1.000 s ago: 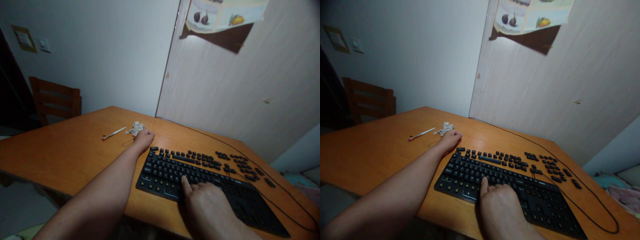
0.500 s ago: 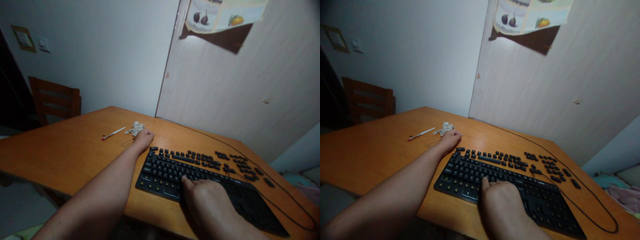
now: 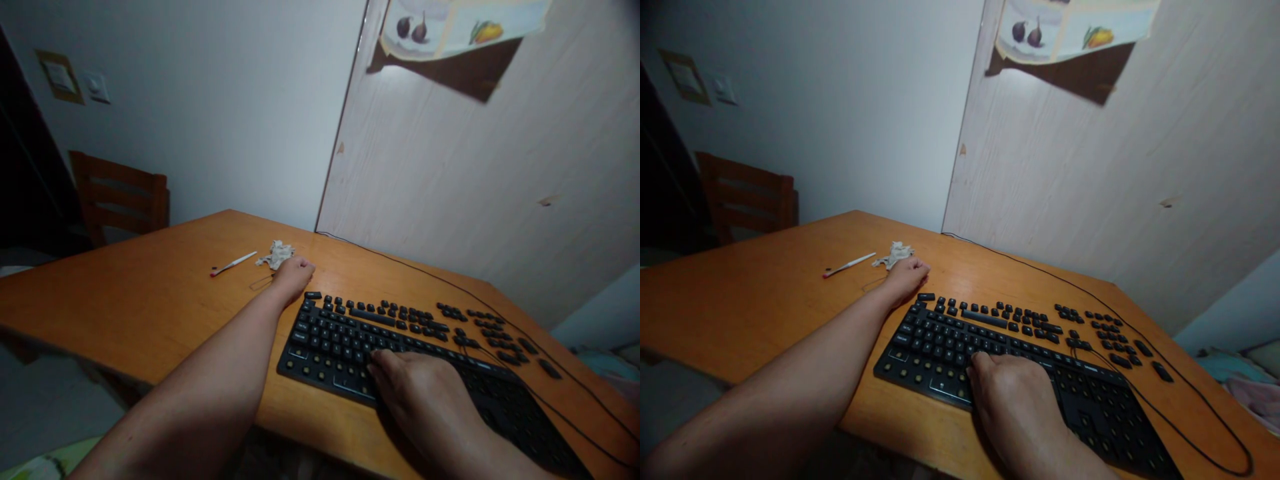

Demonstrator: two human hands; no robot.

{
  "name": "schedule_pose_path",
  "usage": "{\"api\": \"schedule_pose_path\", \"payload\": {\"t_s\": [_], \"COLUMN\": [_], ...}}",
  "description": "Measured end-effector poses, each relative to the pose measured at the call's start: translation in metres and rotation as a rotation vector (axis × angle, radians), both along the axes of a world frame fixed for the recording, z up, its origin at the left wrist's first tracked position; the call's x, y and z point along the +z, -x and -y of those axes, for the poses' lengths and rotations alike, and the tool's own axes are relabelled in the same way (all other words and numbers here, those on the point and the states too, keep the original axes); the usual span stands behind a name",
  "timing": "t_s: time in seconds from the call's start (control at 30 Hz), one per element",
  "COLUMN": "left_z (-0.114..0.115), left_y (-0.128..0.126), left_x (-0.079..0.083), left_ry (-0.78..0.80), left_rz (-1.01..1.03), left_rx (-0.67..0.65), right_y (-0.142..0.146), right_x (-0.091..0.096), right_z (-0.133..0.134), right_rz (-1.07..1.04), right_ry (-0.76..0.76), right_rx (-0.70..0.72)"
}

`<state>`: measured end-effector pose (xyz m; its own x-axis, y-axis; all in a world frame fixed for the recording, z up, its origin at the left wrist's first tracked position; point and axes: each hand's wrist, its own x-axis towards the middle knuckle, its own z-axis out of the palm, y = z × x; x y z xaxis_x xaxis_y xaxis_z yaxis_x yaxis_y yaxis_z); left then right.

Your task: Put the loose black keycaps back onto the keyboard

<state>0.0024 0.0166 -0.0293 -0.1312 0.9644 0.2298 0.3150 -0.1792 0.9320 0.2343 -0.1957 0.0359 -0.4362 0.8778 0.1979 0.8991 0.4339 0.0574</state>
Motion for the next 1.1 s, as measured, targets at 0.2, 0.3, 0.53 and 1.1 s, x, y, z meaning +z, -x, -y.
{"api": "schedule_pose_path", "payload": {"t_s": [0.2, 0.3, 0.53, 1.1], "left_z": [-0.001, -0.002, -0.004, -0.006], "left_y": [0.001, 0.001, 0.002, 0.002], "left_x": [-0.001, -0.001, -0.003, -0.005], "left_ry": [-0.019, -0.021, -0.010, -0.011], "left_rz": [-0.043, -0.050, -0.053, -0.042], "left_rx": [-0.005, -0.007, -0.002, -0.003], "right_y": [-0.002, -0.002, 0.005, 0.012], "right_x": [0.004, 0.004, 0.009, -0.001], "right_z": [-0.002, -0.003, -0.004, 0.007], "right_rz": [0.013, 0.018, 0.101, 0.321], "right_ry": [0.039, 0.025, -0.003, -0.086], "right_rx": [-0.017, -0.003, -0.001, 0.050]}}
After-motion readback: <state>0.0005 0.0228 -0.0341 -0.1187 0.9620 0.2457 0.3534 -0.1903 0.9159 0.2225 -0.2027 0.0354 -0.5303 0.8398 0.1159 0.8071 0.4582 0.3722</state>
